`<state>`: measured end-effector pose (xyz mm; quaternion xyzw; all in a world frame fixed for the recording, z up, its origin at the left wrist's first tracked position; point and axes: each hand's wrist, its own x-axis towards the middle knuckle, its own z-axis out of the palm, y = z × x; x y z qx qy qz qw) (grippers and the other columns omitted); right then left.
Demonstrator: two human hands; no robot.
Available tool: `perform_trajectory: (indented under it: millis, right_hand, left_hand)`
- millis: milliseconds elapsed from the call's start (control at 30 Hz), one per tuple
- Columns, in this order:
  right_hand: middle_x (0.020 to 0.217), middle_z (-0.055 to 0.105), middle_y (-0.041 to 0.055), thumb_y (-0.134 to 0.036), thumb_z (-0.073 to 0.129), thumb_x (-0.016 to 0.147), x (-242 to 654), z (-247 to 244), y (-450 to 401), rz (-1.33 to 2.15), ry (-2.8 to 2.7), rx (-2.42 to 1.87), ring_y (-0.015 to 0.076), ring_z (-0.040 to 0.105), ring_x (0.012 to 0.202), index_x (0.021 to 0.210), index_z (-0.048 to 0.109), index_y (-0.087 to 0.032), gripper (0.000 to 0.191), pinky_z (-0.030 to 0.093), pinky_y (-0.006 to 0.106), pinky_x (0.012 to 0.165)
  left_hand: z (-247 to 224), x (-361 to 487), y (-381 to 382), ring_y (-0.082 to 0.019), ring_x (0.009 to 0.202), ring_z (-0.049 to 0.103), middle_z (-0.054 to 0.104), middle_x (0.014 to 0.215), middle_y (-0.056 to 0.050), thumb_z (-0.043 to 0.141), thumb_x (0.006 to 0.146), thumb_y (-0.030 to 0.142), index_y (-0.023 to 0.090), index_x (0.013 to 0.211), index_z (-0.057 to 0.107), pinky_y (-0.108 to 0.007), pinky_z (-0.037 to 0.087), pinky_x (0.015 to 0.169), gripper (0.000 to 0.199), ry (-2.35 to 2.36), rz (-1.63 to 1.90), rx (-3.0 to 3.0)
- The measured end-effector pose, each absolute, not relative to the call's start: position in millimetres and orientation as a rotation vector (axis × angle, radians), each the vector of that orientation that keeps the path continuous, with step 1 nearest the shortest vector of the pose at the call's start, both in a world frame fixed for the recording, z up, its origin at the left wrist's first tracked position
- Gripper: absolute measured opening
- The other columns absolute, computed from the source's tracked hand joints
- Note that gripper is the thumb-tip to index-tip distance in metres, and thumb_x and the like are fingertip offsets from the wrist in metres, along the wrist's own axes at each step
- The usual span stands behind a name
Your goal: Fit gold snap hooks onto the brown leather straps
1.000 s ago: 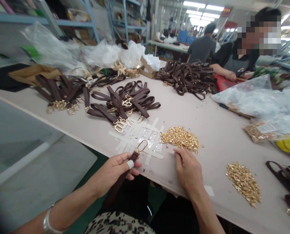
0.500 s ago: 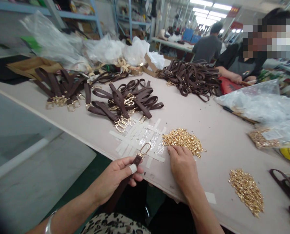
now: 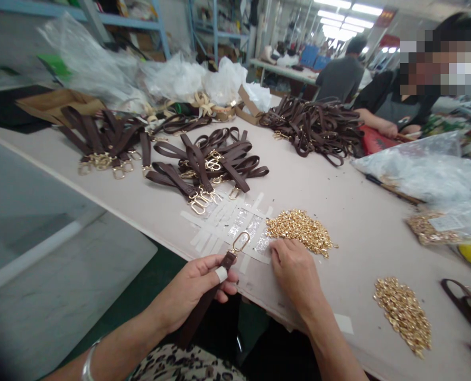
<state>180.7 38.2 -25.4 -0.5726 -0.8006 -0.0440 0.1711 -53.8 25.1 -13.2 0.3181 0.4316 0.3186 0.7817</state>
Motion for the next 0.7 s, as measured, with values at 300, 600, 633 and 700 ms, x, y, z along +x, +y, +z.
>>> perform_trajectory:
  millis: [300,600,633,700]
  right_hand:
    - [0.082,0.067,0.0081,-0.006,0.052,0.090,177,-19,48,-0.296,-2.482,-1.751,0.0251,0.057,0.081,0.088,0.068,-0.019,0.021,0.042,0.036,0.076]
    - [0.091,0.066,0.0069,-0.023,0.043,0.101,187,-30,26,-0.053,-2.226,-1.648,0.0220,0.058,0.089,0.095,0.064,-0.020,0.021,0.045,0.034,0.082]
    - [0.092,0.066,0.0071,-0.022,0.044,0.101,187,-31,24,-0.044,-2.232,-1.647,0.0223,0.058,0.090,0.095,0.064,-0.020,0.021,0.045,0.035,0.084]
    - [0.095,0.067,0.0070,-0.021,0.045,0.100,187,-32,21,-0.027,-2.227,-1.646,0.0224,0.058,0.092,0.096,0.065,-0.020,0.021,0.045,0.035,0.086]
  left_hand:
    - [-14,-51,25,-0.012,0.070,0.067,0.071,0.089,-0.006,0.064,0.082,0.022,0.011,0.097,0.068,-0.023,0.051,0.062,0.019,0.914,0.703,0.704]
    - [-11,-43,27,-0.017,0.085,0.071,0.074,0.099,-0.009,0.062,0.081,0.016,0.014,0.100,0.068,-0.024,0.051,0.066,0.020,0.921,0.712,0.711]
    - [-11,-42,28,-0.017,0.085,0.071,0.074,0.100,-0.009,0.062,0.081,0.016,0.014,0.100,0.068,-0.024,0.050,0.066,0.020,0.919,0.714,0.713]
    - [-11,-42,29,-0.017,0.085,0.071,0.074,0.099,-0.009,0.061,0.082,0.017,0.013,0.100,0.068,-0.024,0.050,0.067,0.020,0.914,0.718,0.721]
